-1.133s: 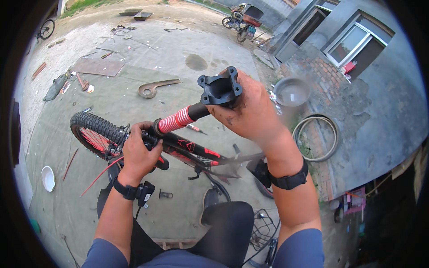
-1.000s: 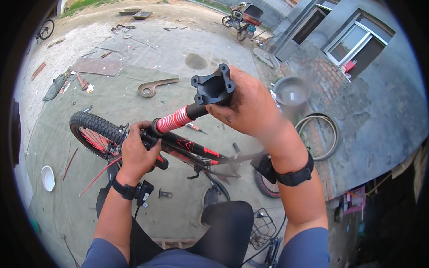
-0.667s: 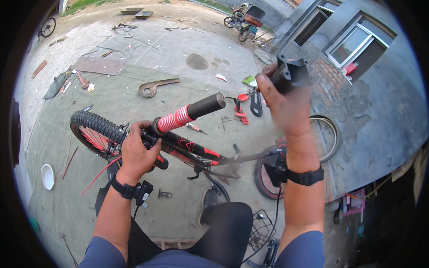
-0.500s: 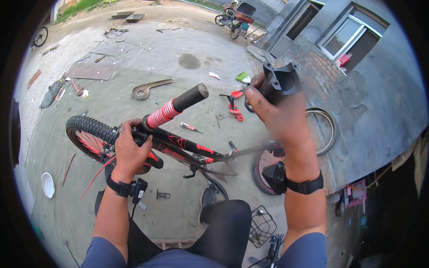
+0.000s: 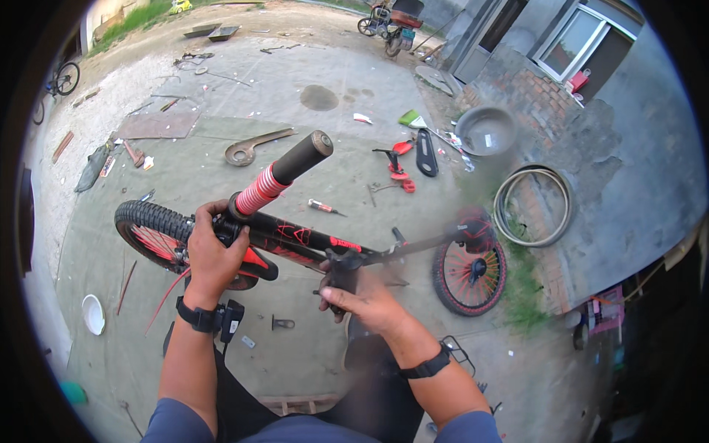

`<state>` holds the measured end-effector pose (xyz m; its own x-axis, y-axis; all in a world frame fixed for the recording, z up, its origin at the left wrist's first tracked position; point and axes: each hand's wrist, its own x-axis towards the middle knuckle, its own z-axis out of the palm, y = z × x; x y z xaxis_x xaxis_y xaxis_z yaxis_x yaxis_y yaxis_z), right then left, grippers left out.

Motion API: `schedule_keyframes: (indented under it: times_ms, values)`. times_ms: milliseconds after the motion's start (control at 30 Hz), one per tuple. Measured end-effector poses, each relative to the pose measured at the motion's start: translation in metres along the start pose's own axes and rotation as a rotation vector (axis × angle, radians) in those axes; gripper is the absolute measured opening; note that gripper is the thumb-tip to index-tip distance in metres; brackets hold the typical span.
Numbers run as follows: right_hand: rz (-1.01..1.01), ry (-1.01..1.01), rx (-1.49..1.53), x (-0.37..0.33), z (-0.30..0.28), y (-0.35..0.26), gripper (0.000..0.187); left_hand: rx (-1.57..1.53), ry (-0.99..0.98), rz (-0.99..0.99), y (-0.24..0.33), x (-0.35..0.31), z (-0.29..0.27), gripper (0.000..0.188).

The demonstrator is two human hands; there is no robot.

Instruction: The person assembles the front end of a bicycle by installing the handlebar stem, handlebar, and brake lever onto the frame. The person then installs the seat post and saddle onto the frame.

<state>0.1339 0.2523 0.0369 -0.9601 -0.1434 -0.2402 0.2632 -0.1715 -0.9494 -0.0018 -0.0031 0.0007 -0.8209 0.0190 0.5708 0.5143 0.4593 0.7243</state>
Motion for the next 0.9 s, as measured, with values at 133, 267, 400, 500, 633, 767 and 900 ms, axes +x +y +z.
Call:
schedule_keyframes:
  times_ms: [133, 267, 400, 500, 633, 767, 900]
  values:
    - [0.167, 0.021, -0.212, 0.019, 0.009, 0.056, 0.059, -0.008, -0.022, -0.043, 0.004, 0.0, 0.0, 0.05]
    - [0.414, -0.068, -0.483, 0.04, 0.021, 0.108, 0.065, 0.031, -0.021, -0.04, 0.003, 0.001, 0.0, 0.05]
    - [0.5, -0.184, -0.703, 0.048, 0.025, 0.154, 0.069, 0.029, -0.023, -0.056, 0.002, 0.001, 0.0, 0.05]
    - [0.529, -0.236, -0.797, 0.052, 0.019, 0.193, 0.069, 0.011, -0.023, -0.062, 0.004, 0.002, 0.004, 0.05]
    - [0.584, -0.224, -0.799, 0.056, 0.02, 0.238, 0.067, 0.016, -0.014, -0.05, 0.004, 0.0, 0.002, 0.05]
    - [0.562, -0.123, -0.751, 0.048, 0.024, 0.28, 0.058, 0.038, -0.015, -0.056, 0.0, -0.001, 0.003, 0.051]
    - [0.582, -0.08, -0.625, 0.043, 0.018, 0.299, 0.045, 0.035, -0.033, -0.071, -0.001, 0.0, 0.004, 0.051]
